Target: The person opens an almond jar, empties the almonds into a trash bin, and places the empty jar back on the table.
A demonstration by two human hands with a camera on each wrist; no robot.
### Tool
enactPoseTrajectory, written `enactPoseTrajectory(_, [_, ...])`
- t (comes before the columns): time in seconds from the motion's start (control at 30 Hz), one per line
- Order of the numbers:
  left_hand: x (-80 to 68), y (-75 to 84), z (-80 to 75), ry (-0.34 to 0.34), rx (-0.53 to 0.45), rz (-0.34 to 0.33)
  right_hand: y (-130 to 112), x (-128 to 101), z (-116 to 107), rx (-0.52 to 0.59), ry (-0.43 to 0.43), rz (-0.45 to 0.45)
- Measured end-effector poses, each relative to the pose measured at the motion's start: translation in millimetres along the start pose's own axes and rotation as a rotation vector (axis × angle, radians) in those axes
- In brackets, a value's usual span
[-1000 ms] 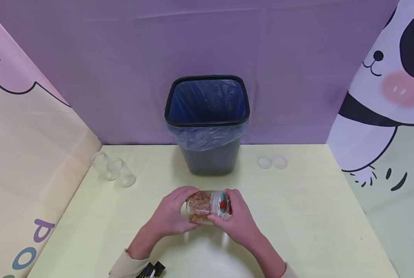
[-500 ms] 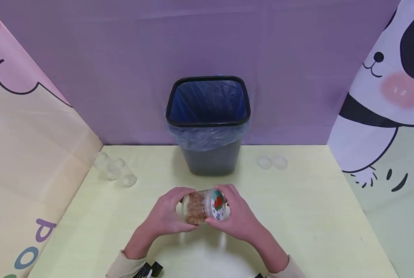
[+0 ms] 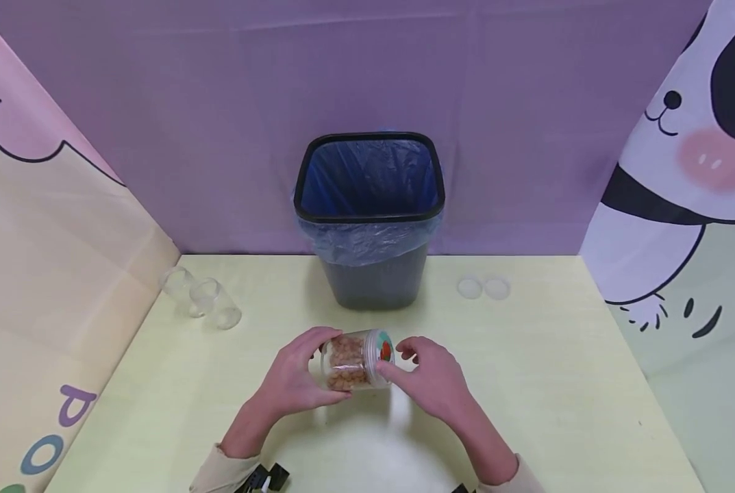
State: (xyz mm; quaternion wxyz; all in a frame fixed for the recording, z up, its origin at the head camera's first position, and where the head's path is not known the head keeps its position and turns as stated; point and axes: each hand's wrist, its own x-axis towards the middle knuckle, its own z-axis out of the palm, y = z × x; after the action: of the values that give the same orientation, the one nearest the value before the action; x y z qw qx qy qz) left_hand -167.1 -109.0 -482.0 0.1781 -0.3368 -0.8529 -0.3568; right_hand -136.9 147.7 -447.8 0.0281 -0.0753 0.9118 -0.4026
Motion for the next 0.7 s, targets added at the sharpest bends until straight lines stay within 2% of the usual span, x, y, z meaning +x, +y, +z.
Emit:
enactPoseTrajectory(0.1, [-0.2, -0.2, 0.5, -0.006, 0.013, 0.001, 0, 1, 0, 0.035, -0.054, 0.030])
enactPoseTrajectory(0.17, [-1.1, -0.3, 1.1, -0.010, 0.020, 0.005, 1, 1, 0, 0.083, -0.092, 0.014])
enactPoseTrajectory(0.23, [-3.0, -0.7, 2.1, -0.012, 0.027, 0.007, 4, 0, -1, 0.123, -0.123, -0.042])
enactPoseTrajectory(0.4, [-8.9, -2.2, 7.0, -0.027, 0.025, 0.004, 14, -2, -4, 0.178, -0.179, -0.247])
enactPoseTrajectory(0.5, [-11.0, -3.7, 10.6, -0.031, 0.013, 0.009, 19, -3, -5, 0.185, -0.192, -0.301])
enactPoseTrajectory(0.6, [-10.2, -4.8, 13.7, -0.022, -0.007, 0.007, 23, -4, -5, 0.180, -0.157, -0.294])
enactPoseTrajectory(0.7, [-8.5, -5.4, 15.8, -0.020, -0.028, -0.004, 24, -4, -2, 0.163, -0.096, -0.206])
